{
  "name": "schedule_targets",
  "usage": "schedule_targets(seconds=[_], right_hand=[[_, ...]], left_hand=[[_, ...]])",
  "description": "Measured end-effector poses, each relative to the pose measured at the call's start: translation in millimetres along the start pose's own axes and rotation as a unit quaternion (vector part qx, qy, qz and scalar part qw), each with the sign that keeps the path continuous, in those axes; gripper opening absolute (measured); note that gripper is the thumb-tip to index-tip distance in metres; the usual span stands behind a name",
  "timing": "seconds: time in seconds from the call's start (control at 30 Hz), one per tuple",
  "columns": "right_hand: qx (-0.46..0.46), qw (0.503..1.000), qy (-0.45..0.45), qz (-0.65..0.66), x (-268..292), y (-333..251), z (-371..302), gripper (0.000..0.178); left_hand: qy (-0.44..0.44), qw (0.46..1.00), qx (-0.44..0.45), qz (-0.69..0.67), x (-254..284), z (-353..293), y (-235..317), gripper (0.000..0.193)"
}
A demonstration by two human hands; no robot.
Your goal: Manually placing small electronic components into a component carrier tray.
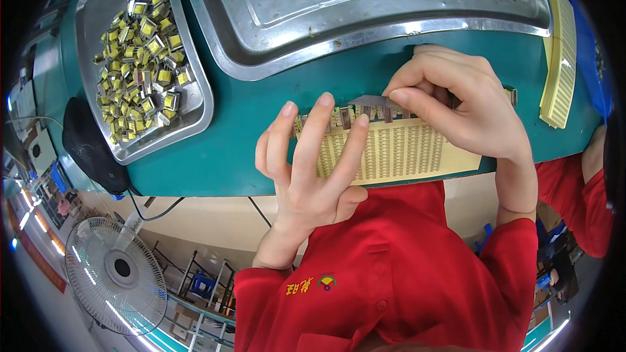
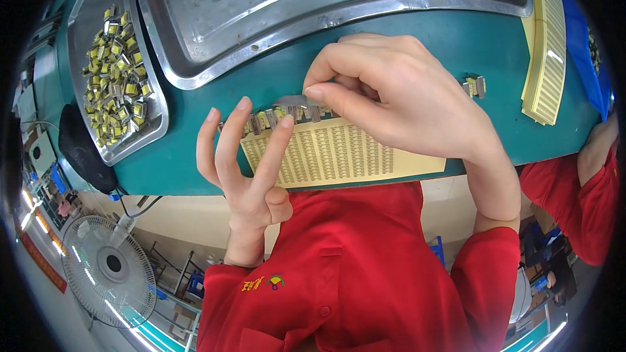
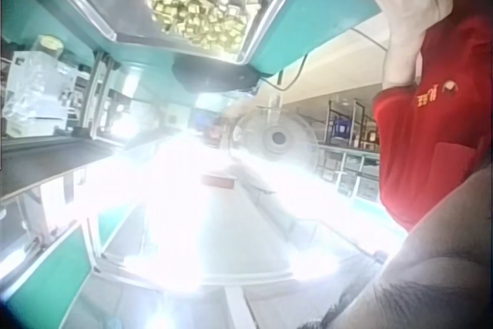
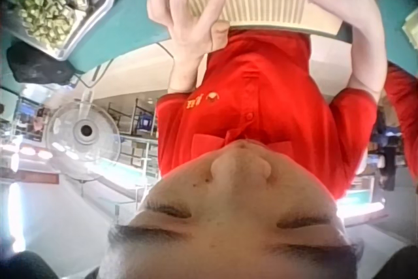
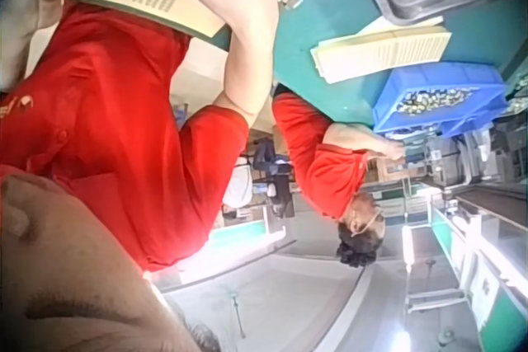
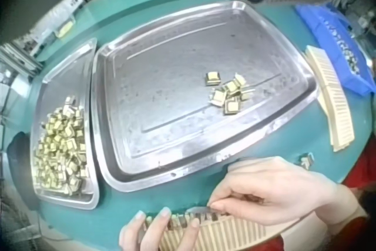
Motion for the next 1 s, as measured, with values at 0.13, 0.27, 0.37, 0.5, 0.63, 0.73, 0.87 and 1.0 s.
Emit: schedule_targets(seconds=[0.13,0.27,0.37,0.5,0.63,0.73,0.87,1.0], right_hand=[[-0.033,0.999,0.009,0.031,5.4,0.2,-0.6,0.004],[-0.052,0.996,0.006,0.066,13.0,3.5,-2.2,0.006],[-0.054,0.997,-0.028,0.041,16.5,7.8,-1.7,0.008],[-0.063,0.995,-0.056,0.045,13.9,9.5,-1.0,0.008],[-0.059,0.996,-0.055,0.031,11.5,10.3,-1.6,0.008],[-0.047,0.997,-0.053,0.021,11.2,10.3,-1.5,0.009],[-0.039,0.998,-0.054,0.015,10.7,11.4,-1.0,0.01],[-0.048,0.997,-0.058,0.017,10.3,10.6,-0.6,0.01]], left_hand=[[-0.005,1.0,0.003,0.004,0.1,-0.1,0.6,0.065],[-0.007,1.0,0.002,0.005,0.7,0.5,1.3,0.066],[-0.018,0.999,-0.018,0.025,0.9,-0.7,3.7,0.068],[0.005,1.0,-0.016,0.008,-1.1,-1.9,10.7,0.067],[-0.007,1.0,0.001,-0.009,-3.2,-2.6,11.0,0.066],[-0.009,1.0,0.015,-0.022,-4.1,-3.2,11.2,0.065],[-0.011,1.0,0.012,-0.017,-4.1,-2.7,10.2,0.065],[-0.013,1.0,0.014,-0.02,-4.7,-2.9,9.5,0.065]])
Point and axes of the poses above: each hand's wrist, its own z-axis towards the middle knuckle, its own x-axis out of the back of the hand, y = z × x, the point moved 5 cm from there along z, towards the middle knuckle, and after that the axes turned 4 degrees about x, right-handed, at the moved point
